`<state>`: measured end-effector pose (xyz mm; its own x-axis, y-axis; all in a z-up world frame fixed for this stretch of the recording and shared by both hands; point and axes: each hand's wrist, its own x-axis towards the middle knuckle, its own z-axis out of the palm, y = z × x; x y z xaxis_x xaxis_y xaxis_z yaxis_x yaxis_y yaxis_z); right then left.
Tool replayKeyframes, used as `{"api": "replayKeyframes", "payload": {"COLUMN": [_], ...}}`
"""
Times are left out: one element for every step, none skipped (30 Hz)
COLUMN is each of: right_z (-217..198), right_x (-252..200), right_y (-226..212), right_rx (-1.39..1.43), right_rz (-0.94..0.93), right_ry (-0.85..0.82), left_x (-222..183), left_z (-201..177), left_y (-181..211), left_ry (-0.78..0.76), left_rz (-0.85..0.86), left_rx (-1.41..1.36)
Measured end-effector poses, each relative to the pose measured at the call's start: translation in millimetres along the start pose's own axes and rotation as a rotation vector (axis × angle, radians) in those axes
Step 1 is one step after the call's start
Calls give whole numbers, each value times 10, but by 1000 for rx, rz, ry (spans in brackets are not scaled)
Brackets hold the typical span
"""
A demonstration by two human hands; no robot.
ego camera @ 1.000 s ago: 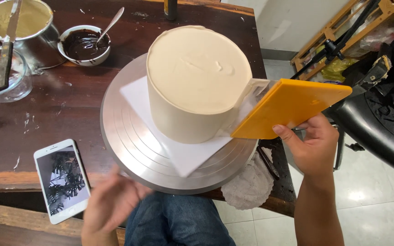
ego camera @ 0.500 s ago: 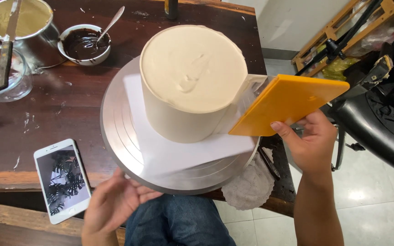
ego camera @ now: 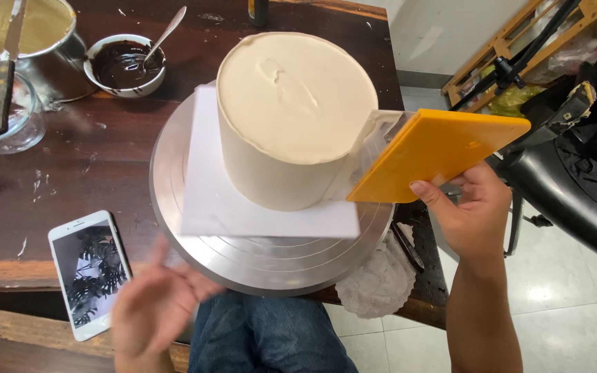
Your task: Smoothing the frosting on a cake using a scraper and offset spatula on a turntable.
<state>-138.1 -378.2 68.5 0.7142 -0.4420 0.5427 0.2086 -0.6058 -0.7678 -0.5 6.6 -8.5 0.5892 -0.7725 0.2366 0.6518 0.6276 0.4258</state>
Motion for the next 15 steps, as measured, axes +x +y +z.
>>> {"api": "replayKeyframes", "payload": {"right_z": [-12, -18, -14, -12, -8, -7, -3, 2, 5, 6, 6, 1, -5, -10, -17], "right_x": [6, 11, 7, 3, -1, -1, -2, -6, -3, -1, 0, 9, 19, 31, 13], "right_y": [8, 18, 18, 16, 13, 2, -8, -18, -26, -34, -42, -52, -64, -74, -46], "right_rx": [-14, -27, -25, -15, -6, -5, 16, 38, 39, 31, 23, 22, -25, -72, -72], "right_rz": [-10, -20, -21, -18, -15, -17, -3, 12, 11, 13, 15, 15, -17, -49, -50], "right_ry": [-8, -15, -14, -9, -4, -4, -11, -19, -20, -22, -24, -24, -39, -53, -52], "left_x": [14, 25, 16, 9, 1, 33, 63, 86, 57, 27, -3, 7, 17, 30, 16], "left_z": [33, 67, 34, 1, -33, -2, 28, 59, 53, 48, 42, 73, 105, 140, 105], "left_y": [44, 95, 86, 78, 72, 54, 38, 18, -9, -41, -73, -25, 21, 71, 79], "left_ry": [62, 122, 121, 264, 407, 406, 301, 197, 198, 140, 83, 83, 54, 25, 25], "left_rz": [129, 260, 259, 326, 393, 394, 281, 170, 171, 96, 21, 21, 71, 121, 121], "left_rx": [-4, -5, -3, 0, 3, 3, 16, 29, 29, 60, 90, 89, 76, 64, 65]}}
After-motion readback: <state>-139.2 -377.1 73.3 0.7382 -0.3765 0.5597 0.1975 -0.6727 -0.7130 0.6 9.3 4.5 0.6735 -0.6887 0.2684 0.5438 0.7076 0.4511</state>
